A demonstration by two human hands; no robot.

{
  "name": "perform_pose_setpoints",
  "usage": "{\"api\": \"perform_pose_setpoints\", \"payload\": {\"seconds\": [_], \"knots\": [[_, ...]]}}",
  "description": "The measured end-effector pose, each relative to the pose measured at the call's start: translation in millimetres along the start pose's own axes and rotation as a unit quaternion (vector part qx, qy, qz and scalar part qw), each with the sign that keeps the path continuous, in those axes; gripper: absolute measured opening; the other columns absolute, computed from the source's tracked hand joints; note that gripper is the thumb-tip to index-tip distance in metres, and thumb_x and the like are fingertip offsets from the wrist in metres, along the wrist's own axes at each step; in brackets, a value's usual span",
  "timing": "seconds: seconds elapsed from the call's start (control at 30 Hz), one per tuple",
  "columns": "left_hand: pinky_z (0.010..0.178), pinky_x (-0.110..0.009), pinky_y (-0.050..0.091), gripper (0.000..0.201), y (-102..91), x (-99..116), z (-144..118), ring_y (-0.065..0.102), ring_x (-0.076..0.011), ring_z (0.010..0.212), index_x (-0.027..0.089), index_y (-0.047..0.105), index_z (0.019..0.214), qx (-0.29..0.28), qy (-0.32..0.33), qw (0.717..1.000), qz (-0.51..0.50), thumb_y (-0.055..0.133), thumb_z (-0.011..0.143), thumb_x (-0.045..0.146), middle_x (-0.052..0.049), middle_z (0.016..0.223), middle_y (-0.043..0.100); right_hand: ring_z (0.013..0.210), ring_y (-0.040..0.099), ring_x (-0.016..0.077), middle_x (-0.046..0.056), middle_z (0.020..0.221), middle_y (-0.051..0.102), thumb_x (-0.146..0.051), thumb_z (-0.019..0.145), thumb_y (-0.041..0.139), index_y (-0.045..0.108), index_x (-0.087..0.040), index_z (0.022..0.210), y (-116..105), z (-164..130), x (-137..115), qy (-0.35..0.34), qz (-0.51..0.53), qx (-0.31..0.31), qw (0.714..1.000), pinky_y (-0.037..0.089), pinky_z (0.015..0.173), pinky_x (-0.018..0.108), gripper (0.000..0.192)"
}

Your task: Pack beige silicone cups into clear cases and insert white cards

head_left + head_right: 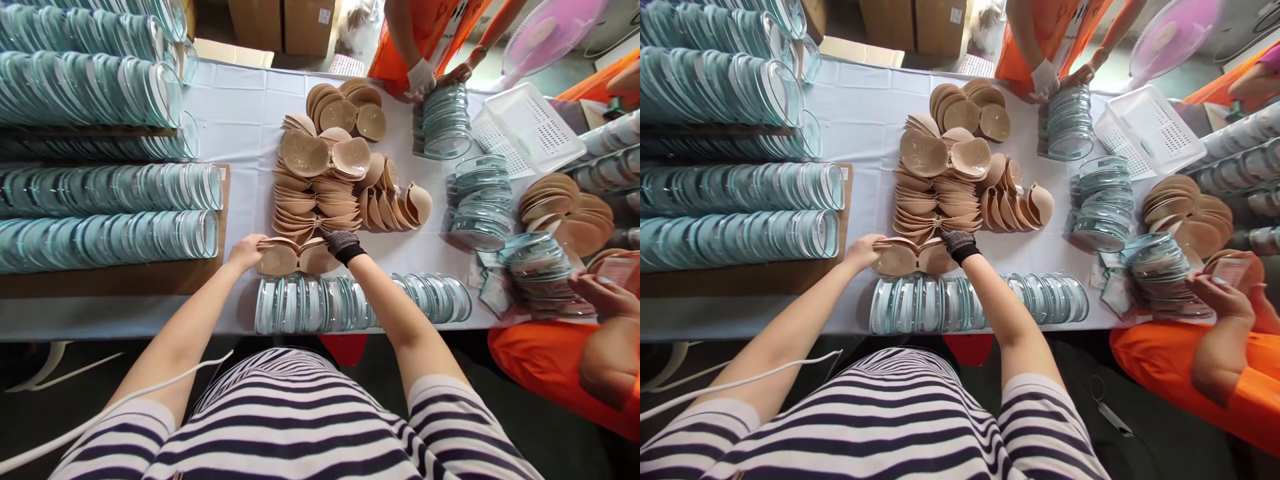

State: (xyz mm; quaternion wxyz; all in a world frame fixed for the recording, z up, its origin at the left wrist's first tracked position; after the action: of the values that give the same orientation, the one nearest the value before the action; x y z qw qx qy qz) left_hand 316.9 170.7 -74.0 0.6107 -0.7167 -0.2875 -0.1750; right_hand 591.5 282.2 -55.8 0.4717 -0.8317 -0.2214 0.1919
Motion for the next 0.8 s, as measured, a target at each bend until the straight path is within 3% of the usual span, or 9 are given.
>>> {"api": "perform_pose_setpoints", "payload": {"seconds": [0.1, 0.17, 0.33, 0.4, 0.47, 0.53, 0.7, 0.8], "knots": [[0.077, -0.033, 0.047, 0.025, 5.9, 16.3, -2.8, 0.061, -0.0264, 0.094, 0.024, 0.069, 0.101, -0.046, 0.059, 0.997, 0.029, 0.065, 0.077, 0.023, -0.007, 0.098, 0.066, 0.107, 0.062, 0.0299, 0.012, 0.119, 0.067, -0.019, 0.087, 0.051, 0.062, -0.024, 0.126, -3.8, -5.6, 5.6, 0.009, -0.016, -0.039, 0.999, 0.049, 0.086, 0.04, 0.041], [0.077, -0.034, 0.046, 0.02, 7.4, 23.8, 1.7, 0.059, -0.0278, 0.096, 0.024, 0.068, 0.098, -0.04, 0.064, 0.996, 0.044, 0.063, 0.079, 0.023, -0.008, 0.097, 0.064, 0.103, 0.063, 0.028, 0.012, 0.117, 0.067, -0.018, 0.09, 0.047, 0.059, -0.026, 0.13, -8.6, -7.4, 7.9, 0.028, -0.033, -0.031, 0.999, 0.049, 0.084, 0.039, 0.043], [0.086, -0.04, 0.044, 0.021, -12.5, 19.8, 23.3, 0.052, -0.032, 0.105, 0.021, 0.066, 0.103, 0.119, 0.012, 0.991, 0.052, 0.06, 0.083, 0.023, -0.012, 0.101, 0.057, 0.108, 0.059, 0.0269, 0.017, 0.123, 0.062, -0.018, 0.095, 0.04, 0.042, -0.025, 0.145, -18.4, -2.7, 4.8, 0.036, -0.049, 0.089, 0.994, 0.045, 0.087, 0.038, 0.051], [0.089, -0.04, 0.044, 0.024, -15.2, 10.7, 26.5, 0.053, -0.0314, 0.104, 0.02, 0.066, 0.103, 0.081, 0.015, 0.995, 0.048, 0.062, 0.079, 0.02, -0.012, 0.101, 0.058, 0.11, 0.057, 0.0276, 0.017, 0.125, 0.06, -0.02, 0.093, 0.045, 0.042, -0.023, 0.144, -13.8, 0.2, 2.6, 0.021, -0.045, 0.089, 0.995, 0.045, 0.089, 0.037, 0.051], [0.089, -0.039, 0.045, 0.028, -10.5, 1.2, 23.0, 0.056, -0.0298, 0.101, 0.022, 0.067, 0.102, -0.019, 0.028, 0.998, 0.044, 0.066, 0.074, 0.018, -0.01, 0.099, 0.06, 0.11, 0.057, 0.0287, 0.016, 0.125, 0.06, -0.023, 0.09, 0.052, 0.047, -0.022, 0.14, -6.6, 1.9, 1.5, 0.012, -0.039, 0.059, 0.997, 0.046, 0.087, 0.037, 0.051], [0.092, -0.039, 0.046, 0.039, -5.6, -6.8, 14.6, 0.057, -0.0296, 0.103, 0.024, 0.066, 0.109, -0.076, 0.022, 0.996, 0.043, 0.069, 0.071, 0.019, -0.009, 0.104, 0.061, 0.109, 0.058, 0.0293, 0.016, 0.126, 0.06, -0.025, 0.088, 0.056, 0.05, -0.023, 0.137, -2.4, 1.6, 0.8, 0.01, -0.03, 0.038, 0.999, 0.047, 0.086, 0.037, 0.05], [0.107, -0.051, 0.037, 0.082, -0.3, -19.9, -6.7, 0.044, -0.0366, 0.131, 0.023, 0.042, 0.142, -0.027, -0.052, 0.998, -0.021, 0.077, 0.069, 0.032, -0.016, 0.14, 0.046, 0.115, 0.056, 0.0299, 0.014, 0.132, 0.057, -0.027, 0.085, 0.06, 0.046, -0.024, 0.142, -7.4, -7.5, -1.9, 0.009, -0.007, 0.041, 0.999, 0.045, 0.094, 0.041, 0.059], [0.112, -0.052, 0.032, 0.085, 3.3, -30.6, -30.6, 0.04, -0.0357, 0.136, 0.021, 0.036, 0.146, -0.009, -0.051, 0.997, -0.063, 0.073, 0.072, 0.039, -0.017, 0.146, 0.041, 0.118, 0.054, 0.0294, 0.012, 0.136, 0.056, -0.03, 0.084, 0.062, 0.045, -0.022, 0.143, -11.2, -23.8, 2.0, 0.03, 0.029, 0.067, 0.997, 0.045, 0.096, 0.04, 0.061]]}}
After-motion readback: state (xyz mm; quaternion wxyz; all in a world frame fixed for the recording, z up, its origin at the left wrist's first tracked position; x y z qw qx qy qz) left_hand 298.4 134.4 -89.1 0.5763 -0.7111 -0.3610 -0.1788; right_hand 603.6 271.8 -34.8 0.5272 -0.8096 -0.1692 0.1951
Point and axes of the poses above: each hand's wrist, its own z-axis towards the middle knuckle, its own y-axis out of the palm, x = y × z, the point moved 4 cm from there along z, towards the middle knuckle
